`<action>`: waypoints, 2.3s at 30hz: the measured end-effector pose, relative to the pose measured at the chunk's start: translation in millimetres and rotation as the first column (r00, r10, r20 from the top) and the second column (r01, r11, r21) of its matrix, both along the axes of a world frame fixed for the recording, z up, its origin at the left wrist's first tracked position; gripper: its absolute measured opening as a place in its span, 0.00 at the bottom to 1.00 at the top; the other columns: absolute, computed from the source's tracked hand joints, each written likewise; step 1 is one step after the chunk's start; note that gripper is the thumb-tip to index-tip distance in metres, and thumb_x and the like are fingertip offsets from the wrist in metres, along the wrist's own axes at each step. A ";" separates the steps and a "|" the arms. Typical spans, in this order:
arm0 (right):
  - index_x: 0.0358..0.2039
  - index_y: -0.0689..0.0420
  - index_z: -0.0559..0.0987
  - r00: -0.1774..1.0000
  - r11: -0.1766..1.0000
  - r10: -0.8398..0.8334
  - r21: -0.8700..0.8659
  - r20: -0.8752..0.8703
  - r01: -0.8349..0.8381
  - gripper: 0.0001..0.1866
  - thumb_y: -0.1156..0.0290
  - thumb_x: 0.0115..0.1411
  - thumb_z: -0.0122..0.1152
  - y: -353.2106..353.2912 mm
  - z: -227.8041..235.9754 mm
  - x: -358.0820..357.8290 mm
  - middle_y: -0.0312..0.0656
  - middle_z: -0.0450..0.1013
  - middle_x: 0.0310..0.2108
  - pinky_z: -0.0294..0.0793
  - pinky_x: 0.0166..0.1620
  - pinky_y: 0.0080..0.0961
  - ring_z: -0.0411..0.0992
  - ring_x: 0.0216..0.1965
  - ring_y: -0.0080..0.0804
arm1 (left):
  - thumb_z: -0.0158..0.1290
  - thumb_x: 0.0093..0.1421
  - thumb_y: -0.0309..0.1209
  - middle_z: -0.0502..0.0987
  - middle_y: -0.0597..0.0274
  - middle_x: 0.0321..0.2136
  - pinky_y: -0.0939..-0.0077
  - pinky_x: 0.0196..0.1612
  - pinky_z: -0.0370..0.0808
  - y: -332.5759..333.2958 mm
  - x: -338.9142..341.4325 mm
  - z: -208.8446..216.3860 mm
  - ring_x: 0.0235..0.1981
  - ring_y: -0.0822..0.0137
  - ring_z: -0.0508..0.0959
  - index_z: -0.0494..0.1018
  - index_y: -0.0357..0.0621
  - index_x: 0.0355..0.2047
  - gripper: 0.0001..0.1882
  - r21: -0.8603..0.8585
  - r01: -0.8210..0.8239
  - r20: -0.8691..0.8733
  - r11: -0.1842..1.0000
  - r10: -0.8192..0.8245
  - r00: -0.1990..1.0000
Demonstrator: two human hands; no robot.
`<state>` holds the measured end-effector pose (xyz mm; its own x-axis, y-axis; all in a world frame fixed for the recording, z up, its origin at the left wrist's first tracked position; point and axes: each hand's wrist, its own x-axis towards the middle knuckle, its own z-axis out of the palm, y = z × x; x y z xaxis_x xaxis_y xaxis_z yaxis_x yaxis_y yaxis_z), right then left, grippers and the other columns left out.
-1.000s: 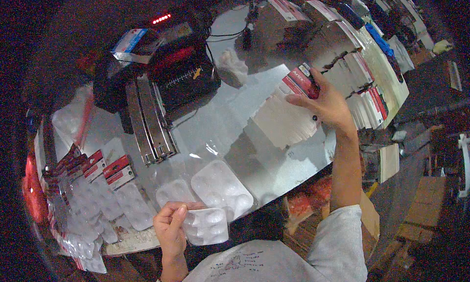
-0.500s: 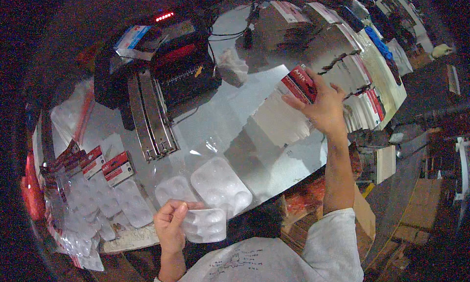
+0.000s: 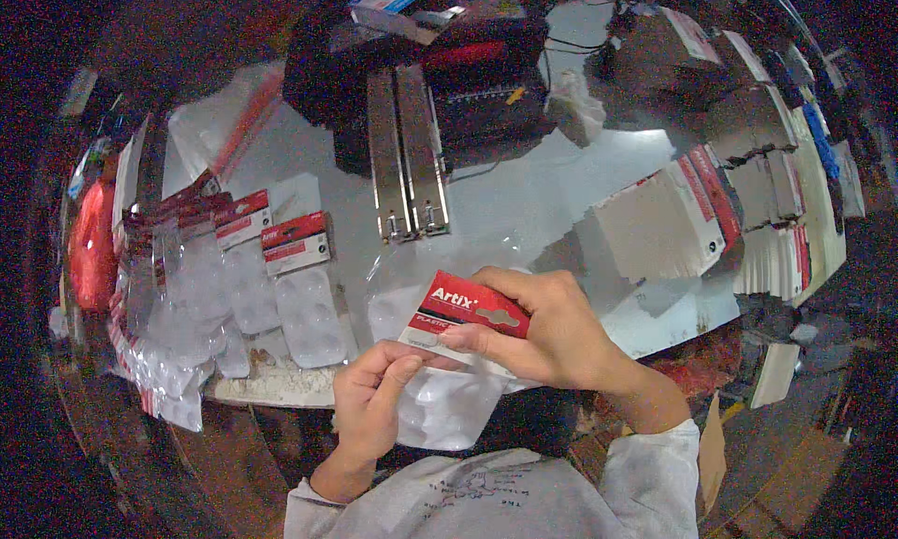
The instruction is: The person repeatedly picks white plastic mixing palettes from a cardboard box and places them into clear plastic packaging with red Artix labels. They then place the packaged items on a table next to a heat-sealing machine. The person continues this cycle throughout the clip.
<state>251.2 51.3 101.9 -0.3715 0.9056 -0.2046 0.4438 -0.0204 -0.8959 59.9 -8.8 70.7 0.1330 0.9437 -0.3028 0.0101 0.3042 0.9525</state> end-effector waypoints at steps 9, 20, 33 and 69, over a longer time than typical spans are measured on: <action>0.29 0.59 0.78 0.977 0.984 0.175 -0.034 0.120 -0.172 0.14 0.63 0.47 0.65 5.2 -3.6 0.8 0.44 0.70 0.17 0.66 0.24 0.24 0.68 0.17 0.33 | 0.51 0.59 0.30 0.66 0.66 0.11 0.84 0.17 0.59 -0.3 1.3 -5.8 0.14 0.81 0.61 0.74 0.37 0.29 0.08 0.100 0.015 -0.196 0.995 0.005 0.981; 0.34 0.63 0.78 0.996 0.950 -0.086 -0.303 -0.018 0.076 0.13 0.66 0.52 0.60 -1.0 -27.0 23.9 0.44 0.76 0.25 0.72 0.29 0.22 0.75 0.23 0.26 | 0.49 0.60 0.29 0.68 0.72 0.17 0.87 0.24 0.58 2.9 -1.4 -25.1 0.21 0.82 0.61 0.72 0.34 0.24 0.11 0.116 -0.355 -0.044 0.927 0.362 0.931; 0.28 0.66 0.75 0.893 0.851 -0.252 -0.524 -0.373 0.021 0.07 0.74 0.56 0.55 -23.5 -39.0 17.6 0.39 0.73 0.20 0.69 0.21 0.17 0.71 0.18 0.22 | 0.44 0.63 0.30 0.71 0.69 0.24 0.87 0.30 0.61 -4.9 -1.3 -26.6 0.26 0.81 0.64 0.72 0.33 0.29 0.12 0.096 -0.320 -0.016 0.942 0.323 0.946; 0.58 0.64 0.57 0.651 0.794 -0.599 0.447 0.467 0.411 0.45 0.57 0.45 0.68 32.9 -23.1 179.1 0.51 0.67 0.49 0.65 0.51 0.28 0.67 0.49 0.36 | 0.56 0.50 0.43 0.62 0.54 0.49 0.54 0.50 0.54 28.7 10.8 -39.9 0.51 0.51 0.59 0.71 0.45 0.33 0.17 0.366 0.313 -0.904 0.876 0.255 0.342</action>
